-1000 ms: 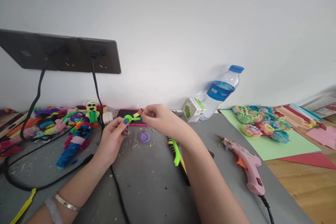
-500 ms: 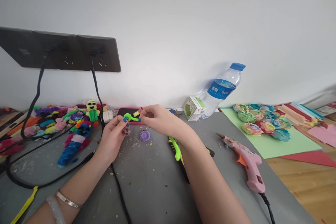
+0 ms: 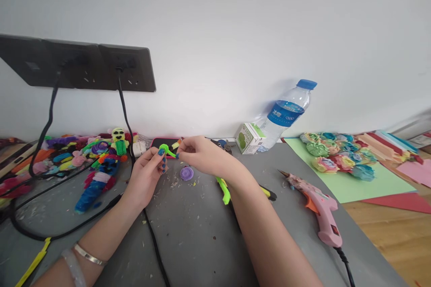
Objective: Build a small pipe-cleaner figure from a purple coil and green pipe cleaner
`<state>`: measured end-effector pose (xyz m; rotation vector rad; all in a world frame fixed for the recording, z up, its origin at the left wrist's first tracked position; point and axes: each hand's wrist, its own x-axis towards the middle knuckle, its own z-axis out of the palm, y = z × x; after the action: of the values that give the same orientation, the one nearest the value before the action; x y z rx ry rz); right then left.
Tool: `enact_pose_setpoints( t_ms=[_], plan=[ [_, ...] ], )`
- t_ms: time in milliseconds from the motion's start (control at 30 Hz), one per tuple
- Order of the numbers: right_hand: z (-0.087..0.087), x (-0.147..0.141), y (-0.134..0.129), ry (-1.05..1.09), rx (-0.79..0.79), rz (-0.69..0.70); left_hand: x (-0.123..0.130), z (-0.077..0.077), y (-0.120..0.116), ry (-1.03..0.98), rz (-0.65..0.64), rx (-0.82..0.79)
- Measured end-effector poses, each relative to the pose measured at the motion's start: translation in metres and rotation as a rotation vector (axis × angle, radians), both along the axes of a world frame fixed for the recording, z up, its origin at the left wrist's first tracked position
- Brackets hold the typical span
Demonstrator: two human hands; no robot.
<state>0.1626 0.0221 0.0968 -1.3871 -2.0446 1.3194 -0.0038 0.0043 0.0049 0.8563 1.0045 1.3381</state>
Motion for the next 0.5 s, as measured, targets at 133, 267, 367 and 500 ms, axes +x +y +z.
enact_pose_setpoints(
  t_ms=[133, 267, 367, 500],
  plan=[
    [0.0000, 0.0012, 0.0000, 0.007, -0.002, 0.004, -0.0005, -0.0026, 0.0006, -0.001, -0.005, 0.013],
    [0.0005, 0.0009, -0.0005, 0.005, 0.006, 0.021, -0.0002, -0.0030, 0.0003, -0.010, -0.014, 0.007],
    [0.0012, -0.0001, -0.0010, -0.006, -0.001, 0.015, 0.0005, -0.0024, -0.0003, -0.026, -0.018, 0.004],
    [0.0019, -0.0006, -0.0015, -0.026, -0.007, 0.006, 0.0006, -0.0002, -0.0010, -0.027, -0.024, 0.000]
  ],
)
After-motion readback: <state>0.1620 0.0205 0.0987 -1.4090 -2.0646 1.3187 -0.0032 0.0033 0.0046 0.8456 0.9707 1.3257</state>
